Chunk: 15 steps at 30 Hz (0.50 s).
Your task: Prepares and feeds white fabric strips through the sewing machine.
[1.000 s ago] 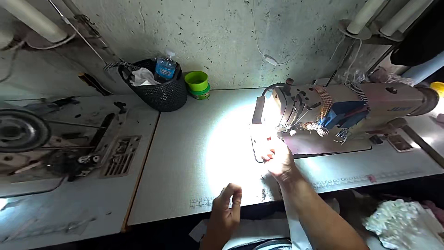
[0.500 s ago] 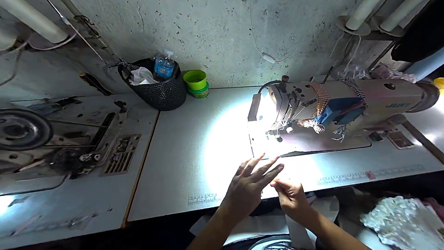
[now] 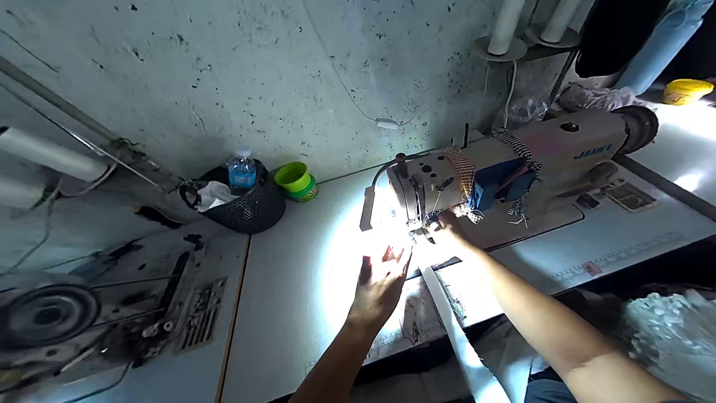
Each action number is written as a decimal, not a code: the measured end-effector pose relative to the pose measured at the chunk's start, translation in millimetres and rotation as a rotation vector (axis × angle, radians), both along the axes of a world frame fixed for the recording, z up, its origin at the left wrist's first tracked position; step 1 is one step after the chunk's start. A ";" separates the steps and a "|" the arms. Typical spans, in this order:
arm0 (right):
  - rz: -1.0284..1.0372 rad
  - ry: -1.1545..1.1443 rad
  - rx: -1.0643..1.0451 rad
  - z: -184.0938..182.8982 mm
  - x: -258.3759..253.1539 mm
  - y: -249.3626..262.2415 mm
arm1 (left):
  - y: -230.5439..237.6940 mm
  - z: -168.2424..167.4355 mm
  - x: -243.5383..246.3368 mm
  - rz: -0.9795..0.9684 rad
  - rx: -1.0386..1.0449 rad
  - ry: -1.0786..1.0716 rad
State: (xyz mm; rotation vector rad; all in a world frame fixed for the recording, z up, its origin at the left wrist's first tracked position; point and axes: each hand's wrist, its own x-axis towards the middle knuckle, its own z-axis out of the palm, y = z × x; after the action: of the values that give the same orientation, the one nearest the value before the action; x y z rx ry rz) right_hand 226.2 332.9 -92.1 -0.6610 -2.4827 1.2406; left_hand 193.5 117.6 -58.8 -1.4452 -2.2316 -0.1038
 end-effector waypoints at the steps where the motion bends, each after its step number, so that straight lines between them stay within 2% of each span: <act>1: -0.001 -0.002 -0.009 0.4 -1.4 -1.1 | 1.9 0.1 -0.1 0.005 0.000 0.013; 3: 0.007 0.018 0.004 -2.1 -2.0 -3.6 | 5.2 -2.4 0.6 0.026 -0.012 0.016; 7: 0.108 0.175 0.191 -31.9 8.4 -0.4 | 6.2 -3.6 1.1 0.076 -0.035 0.001; 10: 0.157 0.190 0.237 -25.7 25.7 1.7 | 8.7 -6.9 1.5 0.072 0.017 -0.006; 13: 0.031 0.211 0.151 -17.6 26.1 2.9 | 12.9 -4.1 5.4 0.098 0.020 0.039; 15: -0.027 0.125 -0.016 -2.5 20.4 1.1 | 13.4 2.6 10.9 0.131 -0.030 0.080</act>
State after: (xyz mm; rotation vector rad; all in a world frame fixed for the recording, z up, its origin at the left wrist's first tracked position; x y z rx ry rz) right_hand 246.6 334.0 -94.7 -0.6000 -2.3569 1.2539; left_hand 204.4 131.0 -56.3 -1.2910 -2.2642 0.0302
